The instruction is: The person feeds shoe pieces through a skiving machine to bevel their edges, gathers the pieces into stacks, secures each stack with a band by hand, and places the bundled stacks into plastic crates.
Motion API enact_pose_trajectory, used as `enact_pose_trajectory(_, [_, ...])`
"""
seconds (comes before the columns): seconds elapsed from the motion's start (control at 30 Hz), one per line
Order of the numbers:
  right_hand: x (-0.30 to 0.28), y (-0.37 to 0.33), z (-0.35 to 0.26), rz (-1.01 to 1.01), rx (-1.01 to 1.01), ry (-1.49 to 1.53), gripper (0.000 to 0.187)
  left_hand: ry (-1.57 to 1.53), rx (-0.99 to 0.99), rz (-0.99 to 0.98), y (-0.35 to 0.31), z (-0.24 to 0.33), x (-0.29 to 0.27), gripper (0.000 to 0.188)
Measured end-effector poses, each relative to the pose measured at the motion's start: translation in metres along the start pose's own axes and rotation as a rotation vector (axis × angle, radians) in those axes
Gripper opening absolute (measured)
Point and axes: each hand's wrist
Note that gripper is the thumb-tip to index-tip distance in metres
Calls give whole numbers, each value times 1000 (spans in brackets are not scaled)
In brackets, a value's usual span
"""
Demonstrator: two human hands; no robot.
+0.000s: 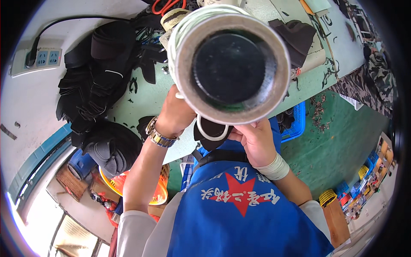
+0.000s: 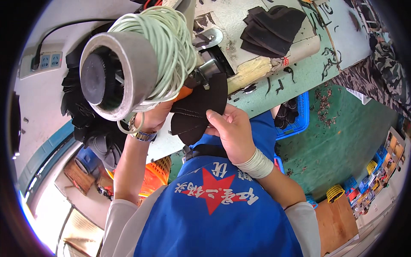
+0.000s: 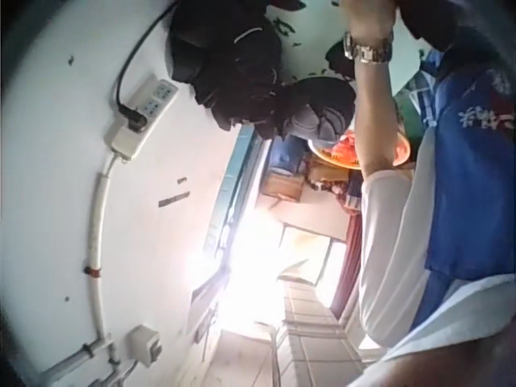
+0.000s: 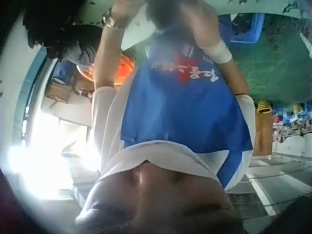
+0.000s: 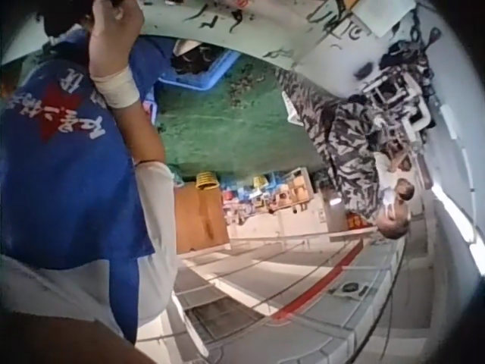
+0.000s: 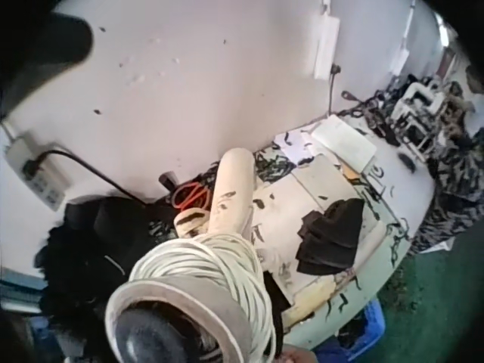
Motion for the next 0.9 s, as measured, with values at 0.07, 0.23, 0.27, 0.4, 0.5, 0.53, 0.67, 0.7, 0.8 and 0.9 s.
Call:
enact_pose_trajectory(0.07, [-2, 0, 0, 8, -10, -7, 23, 199, 408, 28, 4, -8, -1, 33])
enact_pose_trajectory(0.23, [-3, -4, -8, 12, -33, 21, 20, -657, -177, -117, -8, -9, -6, 39])
enact_pose_trajectory(0.27, [-3, -6, -10, 4, -54, 42, 20, -886, -291, -237, -5, -22, -19, 36])
enact_pose_trajectory(0.4, [-20, -17, -23, 41, -362, 8, 19, -858, -293, -225, -11, -20, -20, 33])
enact_pose_trajectory(0.5, [-30, -12, -75, 447, -1051, -630, 18, -291, -12, -144, -26, -6, -14, 28])
enact_pose_trajectory(0.53, [-26, 0, -93, 611, -1345, -728, 18, -45, 190, -141, -24, -6, -11, 24])
enact_pose_trajectory(0.67, [-56, 49, -126, 474, -1538, -1762, 31, 126, 251, -124, -24, 4, 1, 21])
enact_pose_trajectory(0.7, [-55, 47, -111, 360, -1569, -1615, 35, 159, 203, -153, -26, 8, -1, 21])
enact_pose_trajectory(0.8, [-23, 2, -59, -128, -902, -1051, 23, 114, 146, -159, -29, 7, 2, 23])
enact_pose_trajectory(0.9, [-14, -10, -24, -242, -231, -705, 22, -245, 140, -80, -33, 1, 4, 30])
Point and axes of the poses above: each hand's wrist, its own y-axis towards the middle knuckle, its own x-axis out of the palm, z = x × y, and after that the axes turned 5 degrees about z, right-handed
